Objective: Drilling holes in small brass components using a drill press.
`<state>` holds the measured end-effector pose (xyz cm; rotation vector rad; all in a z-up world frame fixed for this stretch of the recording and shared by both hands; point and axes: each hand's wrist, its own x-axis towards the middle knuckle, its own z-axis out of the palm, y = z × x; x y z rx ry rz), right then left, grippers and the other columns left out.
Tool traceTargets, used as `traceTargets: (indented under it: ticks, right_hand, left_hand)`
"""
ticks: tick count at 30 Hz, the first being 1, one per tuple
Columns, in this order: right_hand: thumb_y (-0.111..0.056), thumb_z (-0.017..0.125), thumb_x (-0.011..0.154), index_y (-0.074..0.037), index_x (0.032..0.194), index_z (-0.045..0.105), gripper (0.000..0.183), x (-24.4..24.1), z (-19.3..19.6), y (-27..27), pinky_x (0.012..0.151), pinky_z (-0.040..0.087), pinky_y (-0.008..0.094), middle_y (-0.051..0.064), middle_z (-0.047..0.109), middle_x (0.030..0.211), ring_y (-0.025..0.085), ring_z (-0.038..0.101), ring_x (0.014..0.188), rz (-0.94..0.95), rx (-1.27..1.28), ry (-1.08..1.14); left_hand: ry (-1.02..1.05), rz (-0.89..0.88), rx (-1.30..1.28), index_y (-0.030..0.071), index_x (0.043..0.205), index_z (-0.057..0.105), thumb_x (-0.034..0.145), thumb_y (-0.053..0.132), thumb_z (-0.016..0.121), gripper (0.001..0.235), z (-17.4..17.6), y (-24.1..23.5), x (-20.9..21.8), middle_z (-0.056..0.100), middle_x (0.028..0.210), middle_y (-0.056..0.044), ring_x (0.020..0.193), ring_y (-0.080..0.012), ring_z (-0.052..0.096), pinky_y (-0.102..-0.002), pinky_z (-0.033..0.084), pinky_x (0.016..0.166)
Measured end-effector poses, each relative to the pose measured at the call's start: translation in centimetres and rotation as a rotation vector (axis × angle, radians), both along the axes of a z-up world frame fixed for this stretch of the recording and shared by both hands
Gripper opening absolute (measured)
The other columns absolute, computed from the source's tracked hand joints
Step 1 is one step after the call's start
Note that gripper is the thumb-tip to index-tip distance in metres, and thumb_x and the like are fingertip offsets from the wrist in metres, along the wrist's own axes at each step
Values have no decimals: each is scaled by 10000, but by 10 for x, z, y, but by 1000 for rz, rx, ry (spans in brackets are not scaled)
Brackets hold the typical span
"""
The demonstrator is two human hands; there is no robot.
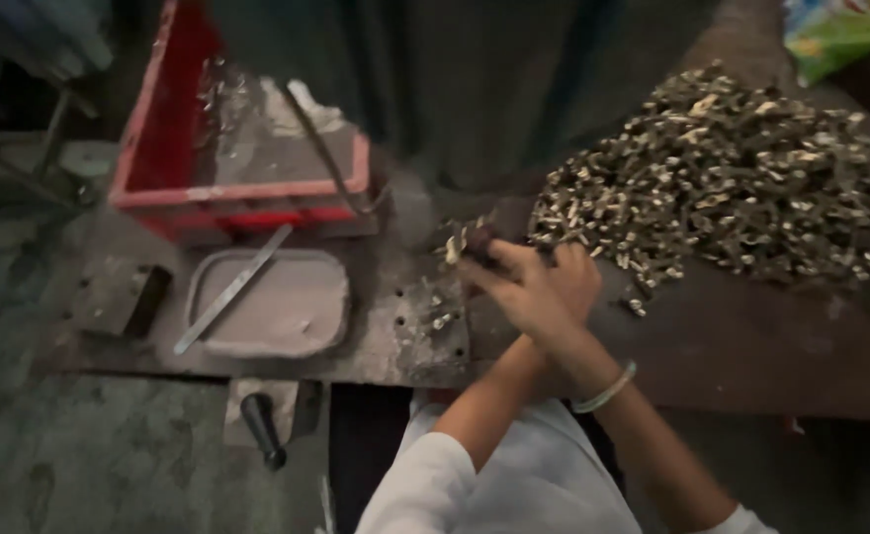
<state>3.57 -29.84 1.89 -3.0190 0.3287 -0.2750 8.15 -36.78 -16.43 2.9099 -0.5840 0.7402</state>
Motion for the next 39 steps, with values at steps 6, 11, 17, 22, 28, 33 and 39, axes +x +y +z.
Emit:
traceTargets:
  ticks: [6,11,17,22,28,33,39]
  right_hand:
    - [-326,730,971,-73,1145,747,308,7,7,1,782,568,335,-1,715,932,121,658,873,556,1449,152]
    - [-176,680,992,-45,1154,699,209,-19,-1,33,747,524,293,-6,715,997,105,652,838,203,1696,-60]
    - [-140,658,1015,-34,1158,694,181,-17,7,33,742,528,276,14,740,1025,106,660,834,229,1703,-93]
    - [-143,642,986,-60,1127,694,172,-15,-10,19,764,552,268,-21,739,1036,77,676,868,224,1671,-76]
    - [-147,666,1048,-26,1100,695,135,-18,-2,23,724,502,277,18,693,925,108,641,798,249,1567,-130]
    - [-128,661,1031,-18,1102,692,134,-15,-1,20,717,506,286,4,703,950,110,631,797,291,1581,-141]
    - [-104,643,984,-46,1150,683,180,-10,-17,12,781,532,257,-18,715,1008,83,657,871,307,1603,-107]
  left_hand:
    - [319,-349,-562,35,1013,685,781,149,685,258,118,148,-118,688,987,-129,962,-376,656,-434,560,788]
    - [394,-82,-766,68,997,744,727,27,698,277,152,297,-124,716,960,-151,902,-370,696,-450,563,784]
    - [205,163,-777,42,1061,739,856,7,677,216,174,368,-98,711,1041,-147,910,-355,709,-429,566,782]
    - [214,176,-688,37,1033,726,901,45,668,145,159,362,-89,697,1076,-144,893,-381,688,-468,547,752]
    - [215,275,-664,64,974,766,847,46,710,140,140,367,-82,710,956,-148,873,-385,696,-466,544,743]
    - [655,216,-1668,-66,1095,760,874,82,769,266,121,387,-70,795,928,-139,813,-217,761,-307,606,738]
    - [837,89,-1993,-41,1025,723,874,66,750,187,119,353,-101,788,974,-100,865,-157,762,-272,619,795]
